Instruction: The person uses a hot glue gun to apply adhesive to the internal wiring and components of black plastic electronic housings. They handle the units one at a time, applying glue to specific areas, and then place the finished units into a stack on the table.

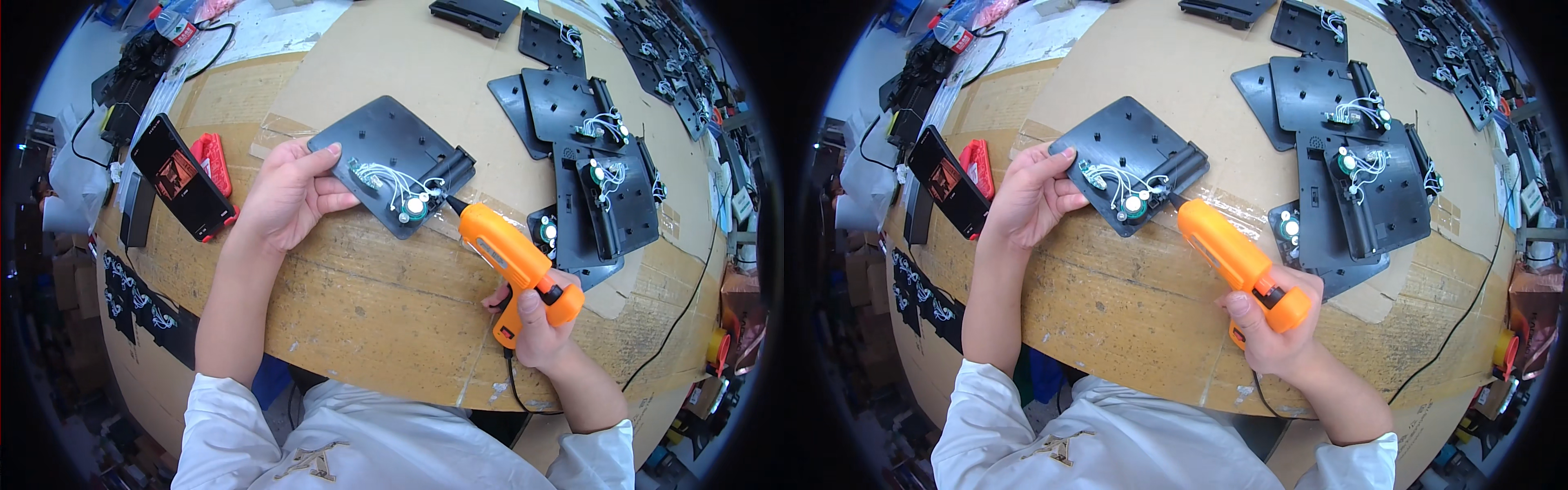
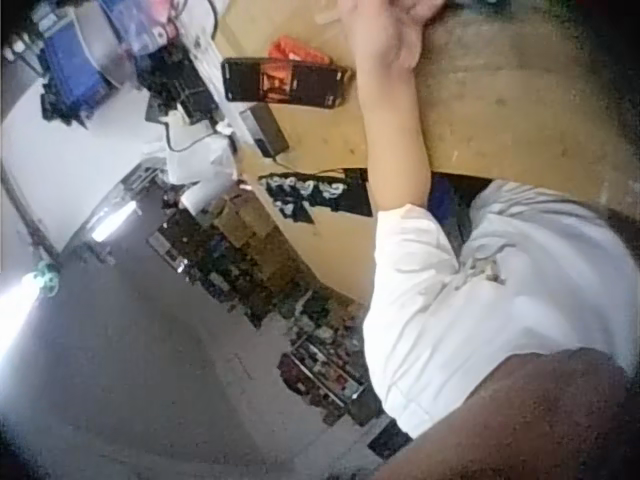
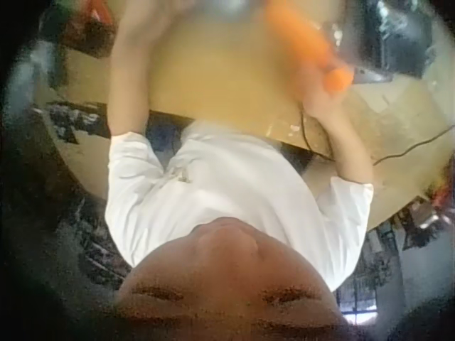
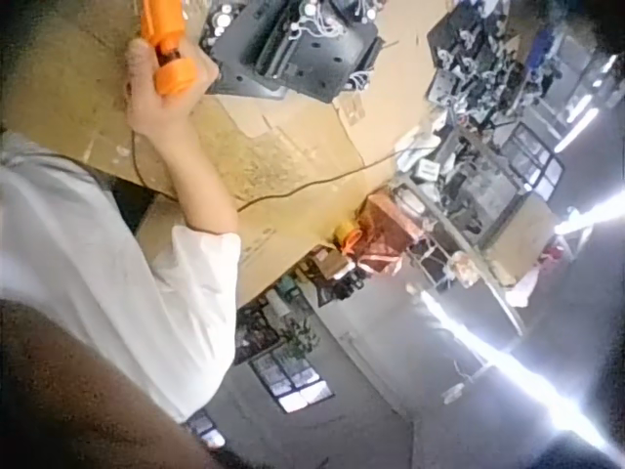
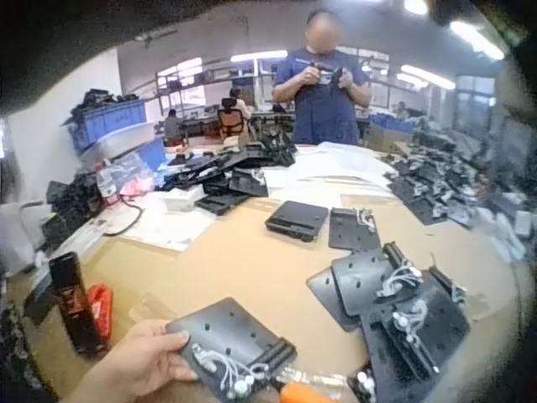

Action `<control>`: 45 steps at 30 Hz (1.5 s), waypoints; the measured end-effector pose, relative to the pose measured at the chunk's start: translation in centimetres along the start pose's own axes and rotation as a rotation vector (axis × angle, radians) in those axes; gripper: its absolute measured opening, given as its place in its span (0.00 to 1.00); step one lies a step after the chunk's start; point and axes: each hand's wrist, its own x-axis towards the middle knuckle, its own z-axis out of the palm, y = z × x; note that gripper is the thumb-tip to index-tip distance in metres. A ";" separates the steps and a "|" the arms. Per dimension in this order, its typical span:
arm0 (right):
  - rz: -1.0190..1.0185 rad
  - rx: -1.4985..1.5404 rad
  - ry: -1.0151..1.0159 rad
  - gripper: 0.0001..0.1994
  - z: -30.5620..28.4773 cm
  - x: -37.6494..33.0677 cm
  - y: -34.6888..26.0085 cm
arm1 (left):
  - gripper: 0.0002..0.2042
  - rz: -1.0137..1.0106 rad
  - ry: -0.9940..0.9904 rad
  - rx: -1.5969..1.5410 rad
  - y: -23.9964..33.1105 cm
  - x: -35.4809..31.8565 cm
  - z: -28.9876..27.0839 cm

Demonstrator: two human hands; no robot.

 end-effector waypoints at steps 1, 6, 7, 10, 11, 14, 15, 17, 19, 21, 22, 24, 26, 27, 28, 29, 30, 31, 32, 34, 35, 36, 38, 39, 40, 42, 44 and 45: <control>-0.005 0.003 0.002 0.18 0.0 0.1 0.0 | 0.11 0.001 0.006 -0.015 0.0 0.1 0.1; -0.010 0.039 0.024 0.17 0.0 -0.2 0.3 | 0.10 -0.005 -0.012 -0.048 0.0 -0.1 0.0; -0.003 0.066 0.039 0.17 0.2 -0.2 0.2 | 0.10 -0.002 -0.020 -0.053 0.0 0.0 -0.1; 0.022 0.087 0.053 0.18 0.3 -0.3 0.1 | 0.11 0.004 0.008 -0.092 0.3 -0.3 0.7; 0.028 0.086 0.051 0.18 0.3 -0.3 0.0 | 0.11 0.006 0.003 -0.104 0.2 -0.4 0.8; 0.023 0.117 0.052 0.20 0.3 -0.3 0.2 | 0.11 0.008 -0.034 -0.145 0.2 -0.3 0.3; 0.031 0.146 0.055 0.20 0.3 -0.4 0.1 | 0.11 0.005 -0.046 -0.159 0.2 -0.2 0.1; 0.047 0.202 0.061 0.22 0.2 -0.6 0.2 | 0.11 -0.003 -0.054 -0.180 0.3 -0.3 0.1; 0.024 0.206 0.065 0.22 0.2 -0.5 0.2 | 0.11 -0.007 -0.057 -0.167 0.4 -0.3 0.3; 0.001 0.209 0.074 0.23 0.3 -0.5 0.4 | 0.10 -0.024 -0.066 -0.158 0.3 -0.2 0.2; -0.016 0.210 0.081 0.23 0.4 -0.4 0.5 | 0.10 -0.023 -0.071 -0.155 0.3 -0.4 0.2; -0.016 0.229 0.112 0.22 0.6 -0.4 0.5 | 0.10 -0.037 -0.089 -0.150 0.1 -0.5 0.3; 0.007 0.268 0.141 0.21 1.0 -0.3 0.4 | 0.10 -0.028 -0.081 -0.106 0.2 -0.4 0.1; -0.007 0.203 0.125 0.19 0.8 -0.3 0.5 | 0.10 -0.022 -0.076 -0.084 0.2 -0.4 0.1; -0.021 0.137 0.108 0.18 0.6 -0.5 0.9 | 0.10 -0.010 -0.072 -0.079 0.1 -0.6 0.2; -0.039 0.071 0.096 0.17 0.4 -0.4 1.3 | 0.10 0.005 -0.073 -0.071 0.2 -0.6 0.4; -0.077 -0.004 0.154 0.16 0.4 -0.7 2.3 | 0.10 0.017 -0.077 -0.064 0.2 -0.6 0.7; -0.114 -0.081 0.212 0.15 0.5 -1.2 3.7 | 0.10 0.033 -0.077 -0.038 0.2 -0.4 0.9; -0.103 -0.107 0.197 0.14 0.5 -1.0 3.5 | 0.10 0.053 -0.066 -0.012 0.3 -0.5 0.9; -0.034 -0.119 0.104 0.13 0.1 -0.5 2.0 | 0.10 0.078 -0.042 0.030 0.2 -0.8 0.9; 0.020 -0.105 0.025 0.13 0.0 -0.1 1.0 | 0.10 0.088 -0.032 0.047 0.3 -1.0 1.0; 0.050 -0.112 0.032 0.13 0.1 0.0 1.1 | 0.11 0.099 -0.019 0.063 0.4 -1.1 1.1; 0.104 -0.126 0.027 0.11 0.3 -0.4 1.3 | 0.10 0.133 0.001 0.093 0.7 -1.4 1.1; 0.151 -0.086 0.053 0.10 0.5 -0.5 1.2 | 0.10 0.161 0.033 0.111 1.0 -2.0 0.9; 0.200 -0.046 0.069 0.09 0.6 -0.7 1.0 | 0.10 0.246 0.076 0.053 1.0 -2.2 0.6; 0.243 0.081 0.129 0.08 0.5 -1.4 0.5 | 0.10 0.464 -0.032 -0.062 3.6 -3.0 0.2; 0.234 0.187 0.123 0.09 0.2 -1.7 1.0 | 0.10 0.597 0.046 -0.129 4.8 -4.9 -0.4; 0.222 0.196 0.083 0.11 -0.8 -1.7 1.6 | 0.09 0.658 0.052 -0.152 5.0 -6.2 -0.1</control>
